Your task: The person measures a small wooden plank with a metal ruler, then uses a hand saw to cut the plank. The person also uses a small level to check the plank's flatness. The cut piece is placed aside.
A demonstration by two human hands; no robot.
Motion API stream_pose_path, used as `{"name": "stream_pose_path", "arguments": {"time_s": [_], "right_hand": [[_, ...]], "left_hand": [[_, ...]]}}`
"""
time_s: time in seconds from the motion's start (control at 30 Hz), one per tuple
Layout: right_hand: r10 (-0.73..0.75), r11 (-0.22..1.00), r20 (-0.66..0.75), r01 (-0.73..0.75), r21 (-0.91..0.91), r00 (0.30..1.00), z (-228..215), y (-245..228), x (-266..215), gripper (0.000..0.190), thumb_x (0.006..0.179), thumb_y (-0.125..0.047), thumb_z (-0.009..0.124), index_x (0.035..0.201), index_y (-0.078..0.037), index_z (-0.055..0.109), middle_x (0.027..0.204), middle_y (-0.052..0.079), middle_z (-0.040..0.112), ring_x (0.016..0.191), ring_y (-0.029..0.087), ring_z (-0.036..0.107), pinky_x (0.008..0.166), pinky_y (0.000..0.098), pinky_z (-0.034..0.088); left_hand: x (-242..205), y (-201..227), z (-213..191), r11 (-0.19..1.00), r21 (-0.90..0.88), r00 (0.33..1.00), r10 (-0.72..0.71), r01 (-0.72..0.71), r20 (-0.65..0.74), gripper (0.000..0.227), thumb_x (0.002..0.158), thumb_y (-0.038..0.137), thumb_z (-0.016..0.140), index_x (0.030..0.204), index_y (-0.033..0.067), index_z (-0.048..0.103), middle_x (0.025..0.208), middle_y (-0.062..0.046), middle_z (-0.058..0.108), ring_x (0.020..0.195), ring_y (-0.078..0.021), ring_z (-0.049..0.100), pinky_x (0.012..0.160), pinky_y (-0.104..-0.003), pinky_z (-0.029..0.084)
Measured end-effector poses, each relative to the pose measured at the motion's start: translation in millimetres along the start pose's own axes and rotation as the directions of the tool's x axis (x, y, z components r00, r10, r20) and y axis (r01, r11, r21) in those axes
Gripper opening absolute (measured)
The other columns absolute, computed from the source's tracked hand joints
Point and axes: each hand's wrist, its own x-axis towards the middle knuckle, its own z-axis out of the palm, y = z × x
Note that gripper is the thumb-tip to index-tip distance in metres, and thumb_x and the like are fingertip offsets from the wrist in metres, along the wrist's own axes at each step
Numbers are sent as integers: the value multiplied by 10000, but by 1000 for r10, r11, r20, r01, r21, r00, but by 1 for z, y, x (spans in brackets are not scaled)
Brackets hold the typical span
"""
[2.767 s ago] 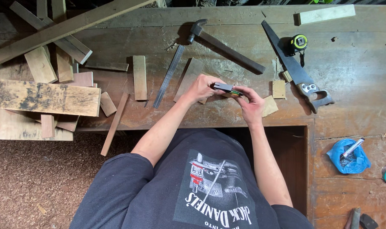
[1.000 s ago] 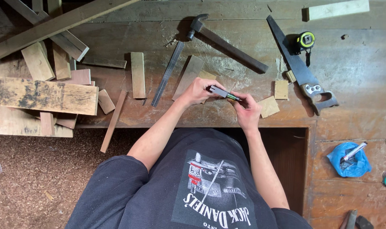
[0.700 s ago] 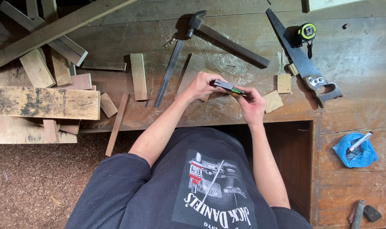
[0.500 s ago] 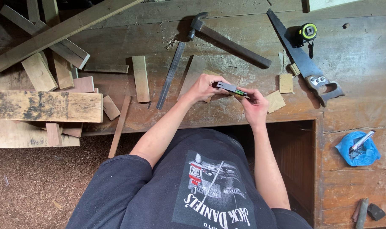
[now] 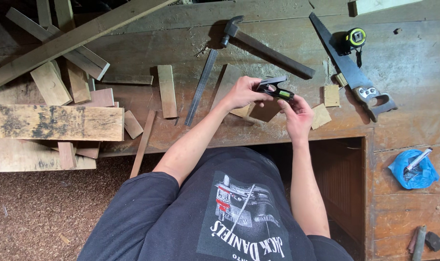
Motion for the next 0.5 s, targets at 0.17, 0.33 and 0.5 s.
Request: {"name": "stream_pose_path", "arguments": {"time_s": [0.17,0.33,0.5], "right_hand": [[-80,996,59,82,-23,995,2,-10,-1,301,955,-12,771,1239,23,677,1104,66,742,984,101,690,869,244,569],[-98,974,68,110,-199,993,5,-23,-4,297,964,-51,768,1248,-1,696,1103,66,752,1000,110,702,868,247,577],[-122,985,91,132,-109,988,4,-19,-4,276,977,-46,753,1237,5,677,1122,76,737,1046,122,694,927,258,570]], "left_hand": [[-2,-5,-7,994,-87,997,65,-62,38,253,851,63,814,1095,14,773,893,-15,779,772,-74,729,687,-242,632],[-6,-12,-5,964,182,976,207,-194,-59,268,819,97,880,1067,51,789,918,-10,786,817,-50,686,737,-233,580],[-7,-10,1,942,288,975,206,-175,-82,261,808,133,867,1055,82,798,910,2,801,805,-44,703,727,-235,577]]}}
